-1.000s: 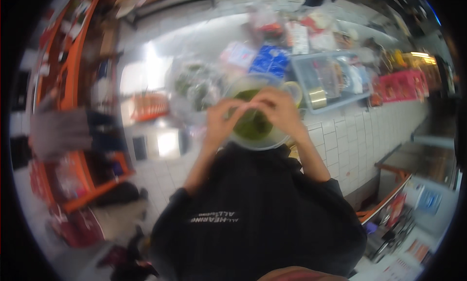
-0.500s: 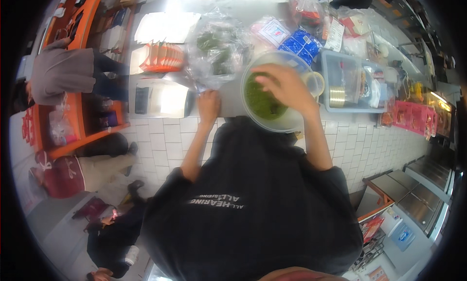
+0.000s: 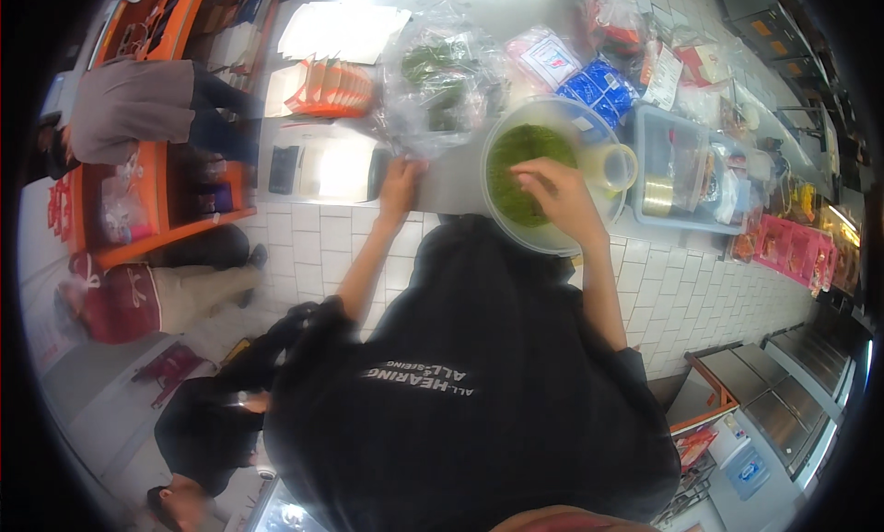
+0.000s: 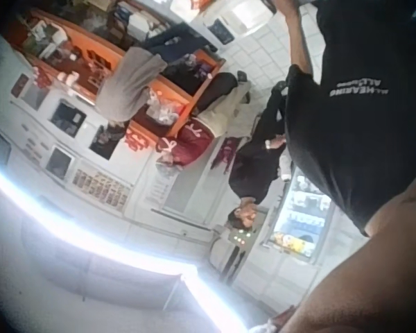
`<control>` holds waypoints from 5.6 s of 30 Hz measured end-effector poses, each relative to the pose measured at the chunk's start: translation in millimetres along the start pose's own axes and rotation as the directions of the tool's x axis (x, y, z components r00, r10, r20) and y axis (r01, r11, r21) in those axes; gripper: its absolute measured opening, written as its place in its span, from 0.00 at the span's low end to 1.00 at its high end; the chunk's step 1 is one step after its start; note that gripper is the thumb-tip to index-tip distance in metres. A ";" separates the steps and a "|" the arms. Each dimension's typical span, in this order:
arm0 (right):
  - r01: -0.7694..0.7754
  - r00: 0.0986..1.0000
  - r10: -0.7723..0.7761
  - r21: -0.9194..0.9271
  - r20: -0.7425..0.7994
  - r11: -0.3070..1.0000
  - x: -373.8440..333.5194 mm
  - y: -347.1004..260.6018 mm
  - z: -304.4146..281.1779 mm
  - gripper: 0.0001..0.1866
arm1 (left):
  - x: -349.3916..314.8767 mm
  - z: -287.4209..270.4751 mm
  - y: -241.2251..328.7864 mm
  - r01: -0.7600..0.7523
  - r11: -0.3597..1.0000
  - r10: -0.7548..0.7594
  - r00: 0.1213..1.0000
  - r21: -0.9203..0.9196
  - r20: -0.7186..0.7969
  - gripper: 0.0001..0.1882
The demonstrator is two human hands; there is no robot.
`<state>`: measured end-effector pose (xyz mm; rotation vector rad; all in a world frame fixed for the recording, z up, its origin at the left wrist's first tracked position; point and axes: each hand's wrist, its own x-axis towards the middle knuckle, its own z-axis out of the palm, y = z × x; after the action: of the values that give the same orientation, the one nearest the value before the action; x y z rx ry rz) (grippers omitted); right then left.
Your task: The person scoops green paste from a large container into a plastic bag, stirs the remaining paste with a spoon, and then places strips of adhesive bandages into a small box.
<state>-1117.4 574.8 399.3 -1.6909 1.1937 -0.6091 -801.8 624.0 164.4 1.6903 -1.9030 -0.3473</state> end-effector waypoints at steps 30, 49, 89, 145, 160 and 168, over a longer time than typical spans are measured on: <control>0.168 0.986 -0.167 -0.043 0.021 0.985 6.0 -8.5 35.1 0.07 | -19.0 -4.8 16.3 -0.059 0.992 0.053 0.997 0.113 0.055 0.10; 0.173 0.915 -0.160 -0.001 0.371 0.985 -4.8 31.8 173.2 0.20 | -18.9 13.1 -2.7 -0.063 0.991 0.048 0.991 0.120 0.124 0.17; -0.284 0.782 0.412 0.321 -0.468 0.904 72.7 150.6 249.9 0.21 | -4.9 -49.5 34.1 0.103 0.900 -0.085 0.994 -0.424 0.063 0.06; 0.344 0.901 -0.185 0.389 -0.392 0.855 4.6 -61.9 125.7 0.13 | 39.1 -152.3 81.0 0.510 -0.159 0.248 0.849 -0.845 0.466 0.29; 0.030 0.937 0.139 0.471 -0.321 0.882 7.8 -63.7 119.1 0.13 | 51.7 -160.6 88.0 0.536 -0.143 -0.160 0.817 -0.832 0.554 0.21; -0.049 0.920 0.206 0.424 -0.333 0.904 7.5 -56.8 119.1 0.09 | 58.0 -159.3 75.8 0.472 0.203 -0.207 0.877 -0.858 0.434 0.23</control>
<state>-993.7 621.3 398.1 -1.1585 1.3178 -1.0506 -776.7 608.0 347.8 1.1219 -0.8795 -1.5916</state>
